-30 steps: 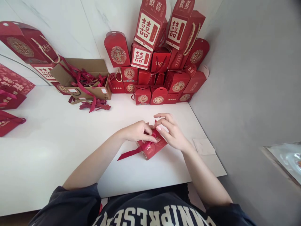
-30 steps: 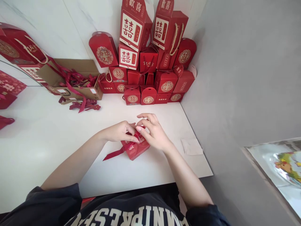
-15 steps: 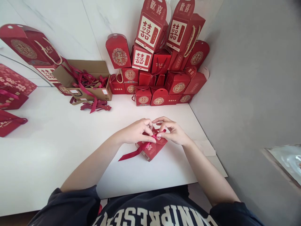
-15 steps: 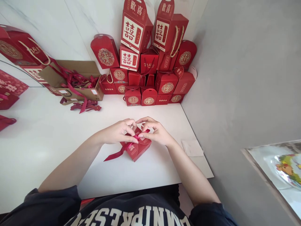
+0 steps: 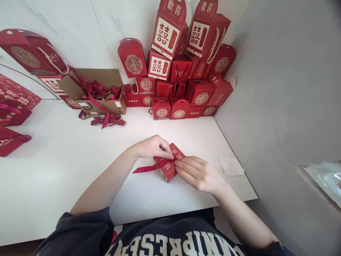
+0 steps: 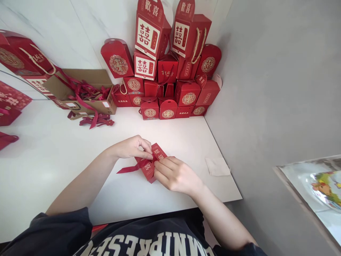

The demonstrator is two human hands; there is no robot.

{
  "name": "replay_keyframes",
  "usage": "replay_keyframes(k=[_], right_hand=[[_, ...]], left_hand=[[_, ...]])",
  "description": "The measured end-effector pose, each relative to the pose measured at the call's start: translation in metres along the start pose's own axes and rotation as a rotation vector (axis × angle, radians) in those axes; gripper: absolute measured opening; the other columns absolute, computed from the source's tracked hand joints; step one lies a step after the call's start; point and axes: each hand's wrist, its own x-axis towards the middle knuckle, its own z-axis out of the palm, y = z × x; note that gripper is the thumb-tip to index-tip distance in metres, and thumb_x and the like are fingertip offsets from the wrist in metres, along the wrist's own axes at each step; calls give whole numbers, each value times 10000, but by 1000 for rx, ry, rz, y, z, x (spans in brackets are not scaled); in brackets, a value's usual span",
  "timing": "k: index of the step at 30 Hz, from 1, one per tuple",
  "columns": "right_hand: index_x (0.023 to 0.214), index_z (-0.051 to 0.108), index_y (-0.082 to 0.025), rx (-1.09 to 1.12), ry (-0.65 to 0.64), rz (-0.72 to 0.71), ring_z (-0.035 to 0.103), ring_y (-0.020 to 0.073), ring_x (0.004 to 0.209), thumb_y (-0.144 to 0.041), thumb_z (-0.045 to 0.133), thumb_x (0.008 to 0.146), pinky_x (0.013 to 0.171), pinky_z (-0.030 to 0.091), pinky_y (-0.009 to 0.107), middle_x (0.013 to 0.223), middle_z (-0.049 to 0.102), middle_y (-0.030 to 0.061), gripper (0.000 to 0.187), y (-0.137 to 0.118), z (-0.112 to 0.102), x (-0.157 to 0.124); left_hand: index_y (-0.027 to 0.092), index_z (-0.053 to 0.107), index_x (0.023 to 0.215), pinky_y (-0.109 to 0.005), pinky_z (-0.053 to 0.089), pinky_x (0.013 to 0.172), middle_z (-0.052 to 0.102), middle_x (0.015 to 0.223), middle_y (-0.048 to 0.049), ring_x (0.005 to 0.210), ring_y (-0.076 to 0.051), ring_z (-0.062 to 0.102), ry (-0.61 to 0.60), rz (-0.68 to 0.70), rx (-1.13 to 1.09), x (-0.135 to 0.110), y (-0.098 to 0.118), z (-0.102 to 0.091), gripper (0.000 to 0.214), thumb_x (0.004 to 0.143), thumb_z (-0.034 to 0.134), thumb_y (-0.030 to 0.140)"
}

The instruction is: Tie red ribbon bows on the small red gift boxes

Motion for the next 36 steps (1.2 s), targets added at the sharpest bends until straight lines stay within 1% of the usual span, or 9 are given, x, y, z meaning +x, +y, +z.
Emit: replay_keyframes(k=[4, 8, 10, 15, 18, 23, 27, 33, 36], right_hand=[[938, 625, -158, 190, 16, 102, 677, 219, 886, -98, 578, 904, 755, 552, 363, 957, 726, 82, 84, 0, 2, -1], [1010, 577, -196, 608, 164, 504, 653, 193, 976, -182, 525, 947, 853, 545, 362, 1038, 680, 83, 83, 19, 18, -1], [1062, 572, -207, 698, 154, 630, 645, 180, 995, -166, 458, 970, 882, 538, 361, 1093, 663, 85, 152, 30, 27, 3], [951, 659, -222, 693, 21, 523, 609, 200, 937, -146, 526, 922, 855, 519, 380, 995, 662, 56, 155, 45, 36, 12], [959, 694, -238, 669, 29, 548, 592, 208, 953, -143, 536, 917, 861, 508, 395, 1024, 651, 60, 189, 47, 35, 10], [945, 732, -286, 731, 88, 636, 603, 204, 920, -169, 609, 892, 853, 503, 393, 955, 699, 27, 178, 50, 36, 4], [955, 729, -294, 755, 97, 607, 624, 192, 951, -162, 588, 904, 875, 492, 383, 987, 724, 12, 200, 50, 39, 4], [922, 685, -245, 448, 171, 590, 638, 209, 900, -151, 599, 852, 886, 444, 414, 957, 720, 31, 145, 43, 41, 6], [985, 626, -237, 473, 203, 641, 612, 236, 1018, -134, 572, 842, 902, 462, 424, 1085, 684, 59, 184, 42, 38, 7]], left_hand=[[156, 748, 784, -245, 504, 706, 706, 807, -32, 737, -132, 638, 29, 26, 111, -2, 5, 6, 98, 770, 690, 234], [178, 719, 741, -212, 483, 679, 681, 777, 15, 688, -99, 618, 121, 126, 381, -7, 15, 18, 57, 741, 666, 154], [187, 699, 723, -202, 461, 636, 667, 749, 32, 659, -89, 599, 168, 222, 574, -9, 19, 25, 69, 752, 648, 152], [162, 627, 732, -235, 408, 522, 617, 711, 13, 572, -97, 554, 398, 473, 1211, -10, 15, 36, 186, 868, 502, 138], [161, 577, 733, -240, 392, 467, 585, 692, 14, 538, -97, 536, 500, 571, 1399, -6, 6, 34, 216, 907, 453, 132], [165, 557, 768, -215, 462, 512, 622, 729, 13, 598, -93, 599, 560, 669, 1352, 2, -7, 28, 188, 920, 455, 124], [165, 596, 816, -210, 508, 578, 670, 794, -2, 672, -100, 643, 571, 684, 1237, 4, -11, 27, 159, 925, 481, 156], [168, 622, 789, -194, 514, 614, 676, 765, 6, 666, -86, 639, 526, 649, 1118, 1, -9, 24, 194, 932, 492, 188], [167, 614, 754, -194, 496, 594, 670, 742, 10, 621, -79, 614, 515, 621, 1117, 1, -9, 23, 216, 929, 490, 182]])
